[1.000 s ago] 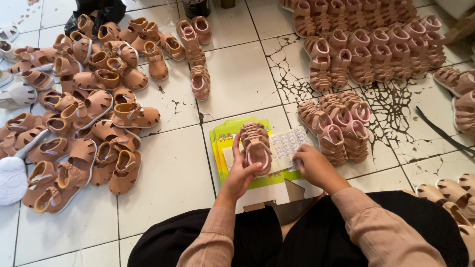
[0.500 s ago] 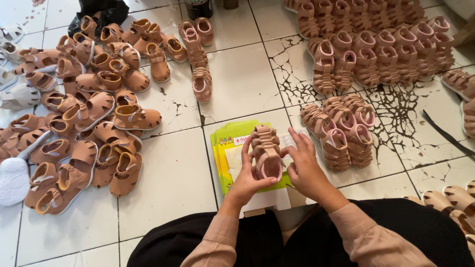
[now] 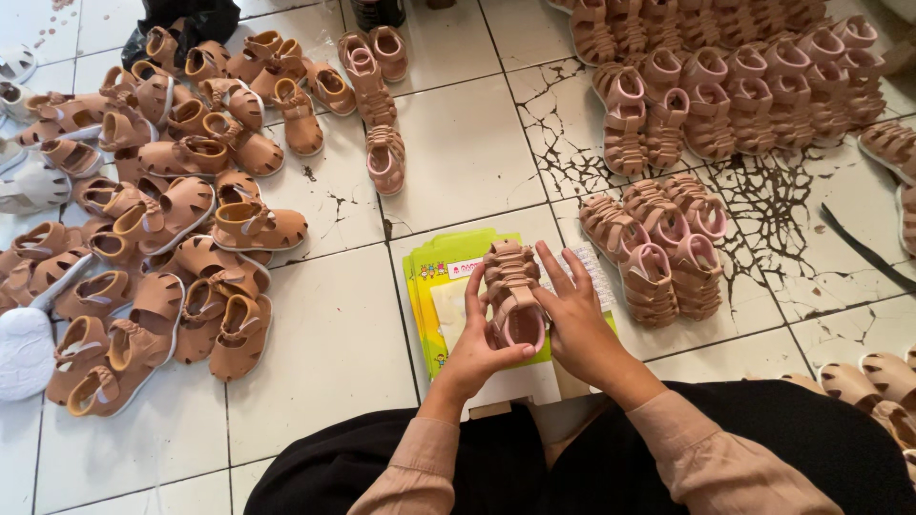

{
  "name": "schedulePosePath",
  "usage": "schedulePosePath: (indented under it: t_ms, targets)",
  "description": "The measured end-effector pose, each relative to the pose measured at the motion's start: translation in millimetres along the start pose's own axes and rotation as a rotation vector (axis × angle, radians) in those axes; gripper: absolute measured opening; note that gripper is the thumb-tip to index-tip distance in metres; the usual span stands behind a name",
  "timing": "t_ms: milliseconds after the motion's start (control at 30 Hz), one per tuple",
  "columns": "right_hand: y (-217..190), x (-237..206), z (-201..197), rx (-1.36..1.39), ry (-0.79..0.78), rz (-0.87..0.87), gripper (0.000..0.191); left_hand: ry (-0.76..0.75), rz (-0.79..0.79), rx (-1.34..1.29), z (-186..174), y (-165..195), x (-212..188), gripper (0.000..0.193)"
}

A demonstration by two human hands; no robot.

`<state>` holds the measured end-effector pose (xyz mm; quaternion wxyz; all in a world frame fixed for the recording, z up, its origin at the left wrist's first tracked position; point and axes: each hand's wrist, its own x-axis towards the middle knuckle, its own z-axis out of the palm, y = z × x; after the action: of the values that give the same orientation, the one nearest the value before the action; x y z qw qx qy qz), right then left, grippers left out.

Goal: The person sits on the floor and inspects multiple pairs of small pink shoes, turning them over to check the soles and uppers. The person handles the shoes one at a time, placing inspected pairs back in a row on the floor.

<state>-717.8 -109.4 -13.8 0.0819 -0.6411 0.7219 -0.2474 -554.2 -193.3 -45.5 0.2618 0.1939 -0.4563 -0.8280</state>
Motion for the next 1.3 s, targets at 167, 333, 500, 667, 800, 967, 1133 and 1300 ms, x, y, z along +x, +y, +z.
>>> schedulePosePath:
  t_ms: [167, 333, 500, 667, 800, 967, 1133, 1300]
  targets:
    - [1.5, -1.6, 1.2, 0.0, 0.004, -0.014, 0.039, -0.001, -0.007, -0.001, -0.3, -0.4, -0.4, 0.139]
    - [-2.4, 0.7, -1.5, 0.008, -0.006, -0.005, 0.04, -0.005, -0.013, -0.006, -1.1, 0.7, -0.4, 0.139]
    - [-2.4, 0.6, -7.7, -0.147, 0.052, -0.133, 0.041, 0.011, -0.003, -0.018, -0.5, 3.3, -2.3, 0.138]
    - [15.9, 3.7, 0.0, 0.103, -0.002, -0.086, 0.06, 0.017, 0.029, -0.15, -0.7, 3.1, -1.1, 0.131]
    - [27.2, 2.7, 18.7, 0.21, -0.007, 0.007, 0.061, 0.041, 0.042, -0.331, -5.9, -3.6, -2.7, 0.125]
    - [23.5, 7.1, 40.2, 0.366, -0.031, -0.01, 0.067, 0.034, 0.048, -0.43, -18.0, -14.0, -1.8, 0.121]
    - [23.0, 13.7, 11.8, 0.646, -0.148, 0.118, 0.059, 0.031, 0.022, -0.387, -20.2, -21.3, 0.9, 0.113]
    - [10.7, 10.7, -23.9, 0.217, -0.02, -0.25, 0.049, -0.062, -0.078, -0.377, -23.1, -17.9, 3.9, 0.096]
